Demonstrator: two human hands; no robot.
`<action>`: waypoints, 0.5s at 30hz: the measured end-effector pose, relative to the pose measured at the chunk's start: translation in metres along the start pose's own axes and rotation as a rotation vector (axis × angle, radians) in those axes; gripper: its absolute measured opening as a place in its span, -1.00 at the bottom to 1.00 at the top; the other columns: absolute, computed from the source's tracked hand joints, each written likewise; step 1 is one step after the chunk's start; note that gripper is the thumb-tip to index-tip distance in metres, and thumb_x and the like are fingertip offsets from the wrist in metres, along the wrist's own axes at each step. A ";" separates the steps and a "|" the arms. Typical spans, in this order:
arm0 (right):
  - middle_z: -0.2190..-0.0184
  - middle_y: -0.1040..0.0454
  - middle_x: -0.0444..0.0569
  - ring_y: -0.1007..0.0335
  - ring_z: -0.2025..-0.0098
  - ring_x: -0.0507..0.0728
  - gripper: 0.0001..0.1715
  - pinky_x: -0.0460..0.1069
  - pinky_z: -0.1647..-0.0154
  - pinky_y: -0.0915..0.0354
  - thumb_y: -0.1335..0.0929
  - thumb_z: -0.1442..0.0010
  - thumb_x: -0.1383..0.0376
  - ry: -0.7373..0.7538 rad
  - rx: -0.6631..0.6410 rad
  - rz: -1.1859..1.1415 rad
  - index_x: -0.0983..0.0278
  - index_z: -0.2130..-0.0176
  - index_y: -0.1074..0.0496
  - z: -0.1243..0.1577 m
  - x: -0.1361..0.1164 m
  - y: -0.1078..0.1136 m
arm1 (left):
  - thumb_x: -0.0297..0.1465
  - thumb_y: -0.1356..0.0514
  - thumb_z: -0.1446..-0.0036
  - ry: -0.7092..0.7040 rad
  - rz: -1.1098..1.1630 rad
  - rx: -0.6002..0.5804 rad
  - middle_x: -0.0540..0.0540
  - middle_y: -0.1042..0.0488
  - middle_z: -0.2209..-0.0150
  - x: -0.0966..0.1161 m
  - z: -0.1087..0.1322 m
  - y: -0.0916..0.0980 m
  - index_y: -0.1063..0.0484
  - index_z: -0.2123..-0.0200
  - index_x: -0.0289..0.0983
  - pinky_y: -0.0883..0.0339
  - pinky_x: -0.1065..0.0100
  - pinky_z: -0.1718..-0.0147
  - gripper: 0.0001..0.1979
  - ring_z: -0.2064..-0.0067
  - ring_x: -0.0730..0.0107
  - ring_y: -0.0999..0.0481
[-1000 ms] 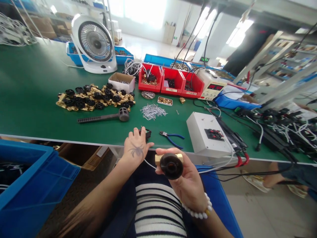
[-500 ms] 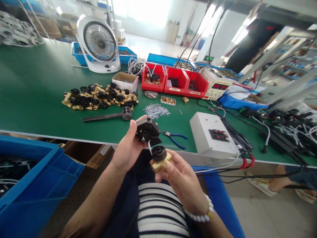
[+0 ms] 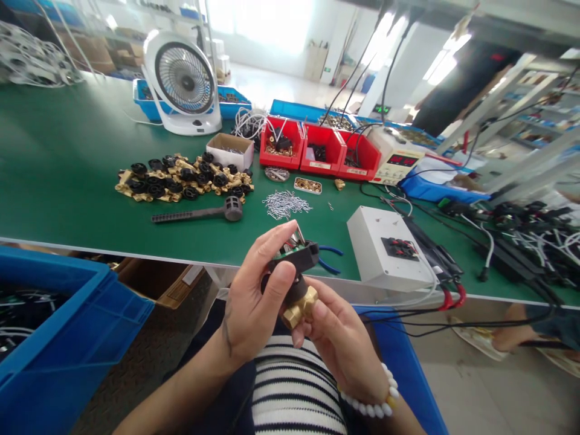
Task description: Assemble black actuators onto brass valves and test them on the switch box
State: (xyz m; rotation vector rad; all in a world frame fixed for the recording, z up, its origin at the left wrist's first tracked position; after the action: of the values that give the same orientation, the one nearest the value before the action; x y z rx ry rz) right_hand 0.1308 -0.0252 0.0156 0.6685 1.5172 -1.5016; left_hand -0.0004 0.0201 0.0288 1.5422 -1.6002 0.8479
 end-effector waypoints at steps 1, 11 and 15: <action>0.36 -0.55 -0.11 -0.45 0.47 -0.05 -0.60 -0.15 0.42 -0.41 -0.48 -0.17 0.12 0.031 0.030 0.031 0.20 0.02 -0.48 0.001 0.000 -0.001 | -0.27 -0.04 -0.39 -0.020 -0.019 -0.015 -0.05 -0.35 -0.26 0.001 0.001 0.000 -0.30 -0.25 -0.07 -0.18 0.27 -0.28 -0.60 -0.27 0.31 -0.32; 0.41 -0.54 -0.09 -0.40 0.50 -0.02 -0.53 -0.14 0.49 -0.36 -0.48 -0.13 0.04 0.119 0.213 0.098 0.22 0.04 -0.48 -0.008 -0.005 0.004 | -0.08 -0.19 -0.24 -0.114 -0.266 -0.215 -0.20 -0.03 -0.41 -0.007 0.003 0.005 0.02 -0.38 -0.12 -0.08 0.06 -0.34 -0.25 -0.41 0.10 -0.06; 0.41 -0.51 -0.08 -0.23 0.55 -0.07 -0.48 -0.18 0.61 -0.18 -0.47 -0.12 -0.03 0.134 0.258 0.162 0.22 0.04 -0.48 -0.011 -0.009 0.009 | -0.18 -0.31 -0.14 -0.159 -0.512 -0.201 -0.25 -0.10 -0.35 -0.005 0.005 0.008 0.07 -0.38 -0.13 -0.25 0.08 -0.25 -0.14 -0.36 0.07 -0.15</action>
State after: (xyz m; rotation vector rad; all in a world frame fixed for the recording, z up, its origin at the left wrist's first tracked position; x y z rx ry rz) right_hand 0.1407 -0.0119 0.0174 1.0368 1.3420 -1.5663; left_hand -0.0091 0.0181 0.0224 1.7886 -1.2576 0.2823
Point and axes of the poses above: each hand's wrist, its own z-axis away from the middle knuckle, its own y-axis out of the back of the hand, x = y × z, the point moved 2 cm from there along -z, towards the middle knuckle
